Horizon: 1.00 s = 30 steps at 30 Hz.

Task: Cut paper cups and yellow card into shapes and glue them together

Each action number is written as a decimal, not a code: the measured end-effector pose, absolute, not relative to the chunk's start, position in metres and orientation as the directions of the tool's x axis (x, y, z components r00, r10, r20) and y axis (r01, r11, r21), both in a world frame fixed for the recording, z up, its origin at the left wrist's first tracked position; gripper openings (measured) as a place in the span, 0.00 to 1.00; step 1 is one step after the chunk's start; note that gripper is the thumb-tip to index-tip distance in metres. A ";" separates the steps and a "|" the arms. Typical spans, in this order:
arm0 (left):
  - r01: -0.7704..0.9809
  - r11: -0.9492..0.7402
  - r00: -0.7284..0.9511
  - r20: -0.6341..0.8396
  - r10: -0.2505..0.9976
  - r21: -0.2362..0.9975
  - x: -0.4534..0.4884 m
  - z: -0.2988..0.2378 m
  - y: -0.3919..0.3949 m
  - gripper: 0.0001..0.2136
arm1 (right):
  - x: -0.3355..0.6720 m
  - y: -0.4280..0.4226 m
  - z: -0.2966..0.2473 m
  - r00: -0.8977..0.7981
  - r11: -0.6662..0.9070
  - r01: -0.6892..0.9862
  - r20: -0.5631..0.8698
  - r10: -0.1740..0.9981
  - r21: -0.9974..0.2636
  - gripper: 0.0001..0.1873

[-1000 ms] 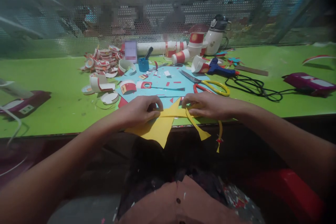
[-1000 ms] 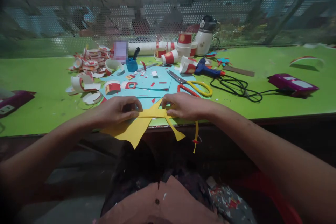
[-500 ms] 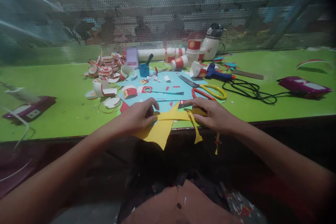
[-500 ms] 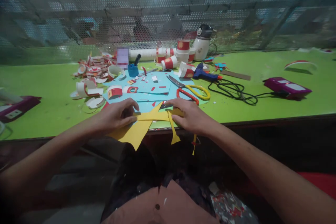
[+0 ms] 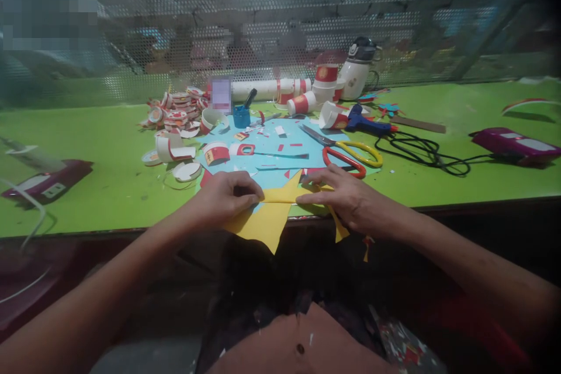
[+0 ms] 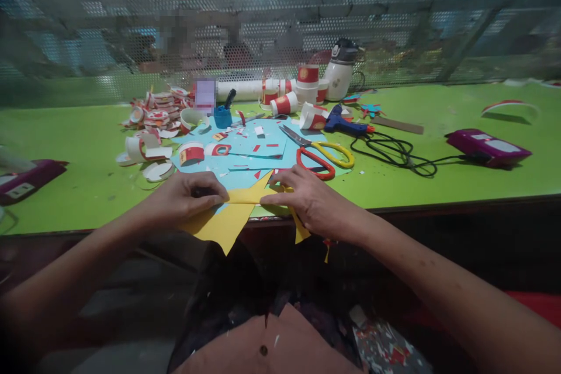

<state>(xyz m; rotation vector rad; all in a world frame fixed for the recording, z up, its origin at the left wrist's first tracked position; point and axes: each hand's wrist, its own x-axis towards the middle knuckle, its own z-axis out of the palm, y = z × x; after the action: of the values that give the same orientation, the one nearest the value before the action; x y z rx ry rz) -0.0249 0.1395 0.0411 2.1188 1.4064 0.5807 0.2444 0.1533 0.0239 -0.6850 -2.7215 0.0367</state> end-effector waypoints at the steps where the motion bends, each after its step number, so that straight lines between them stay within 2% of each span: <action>1: 0.700 -0.307 0.358 0.055 0.932 0.645 -0.025 0.042 0.139 0.09 | 0.244 0.153 0.024 -0.831 0.882 0.461 0.301 0.468 -0.098 0.30; 5: 0.699 -0.279 0.375 -0.006 0.927 0.659 -0.026 0.047 0.140 0.08 | 0.244 0.153 0.024 -0.842 0.878 0.471 0.254 0.475 -0.080 0.31; 10: 0.687 -0.259 0.399 -0.054 0.915 0.679 -0.027 0.047 0.141 0.07 | 0.244 0.154 0.022 -0.852 0.881 0.470 0.231 0.469 -0.057 0.26; 13: 0.714 -0.274 0.402 -0.057 0.914 0.644 -0.030 0.046 0.143 0.07 | 0.244 0.153 0.023 -0.860 0.883 0.468 0.208 0.465 -0.039 0.25; 16: 0.772 -0.356 0.420 -0.001 0.908 0.527 -0.031 0.048 0.140 0.06 | 0.243 0.152 0.025 -0.865 0.882 0.470 0.188 0.466 -0.025 0.25; 18: 0.812 -0.427 0.403 0.145 0.903 0.399 -0.026 0.051 0.132 0.05 | 0.243 0.152 0.026 -0.866 0.884 0.468 0.192 0.462 -0.017 0.26; 20: 0.826 -0.500 0.393 0.370 0.842 0.260 -0.015 0.053 0.118 0.05 | 0.243 0.152 0.026 -0.867 0.886 0.464 0.197 0.458 -0.015 0.27; 22: 0.769 -0.605 0.468 0.461 0.754 0.208 0.001 0.051 0.101 0.09 | 0.243 0.151 0.026 -0.865 0.884 0.466 0.201 0.460 -0.016 0.26; 25: 0.709 -0.700 0.618 0.406 0.674 0.083 0.023 0.036 0.085 0.14 | 0.243 0.151 0.025 -0.864 0.885 0.466 0.210 0.458 -0.011 0.26; 28: 0.729 -0.680 0.649 0.401 0.647 -0.082 0.032 0.017 0.080 0.21 | 0.242 0.151 0.025 -0.869 0.887 0.462 0.202 0.451 0.011 0.26; 30: 0.742 -0.657 0.641 0.426 0.638 -0.134 0.031 0.006 0.080 0.24 | 0.242 0.151 0.026 -0.872 0.887 0.462 0.191 0.451 0.013 0.25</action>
<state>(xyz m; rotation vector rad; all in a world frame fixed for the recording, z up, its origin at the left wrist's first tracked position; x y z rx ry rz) 0.0307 0.0801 0.0060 3.1106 1.3448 0.6041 0.2423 0.1509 0.0257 -0.7012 -2.8721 -0.0873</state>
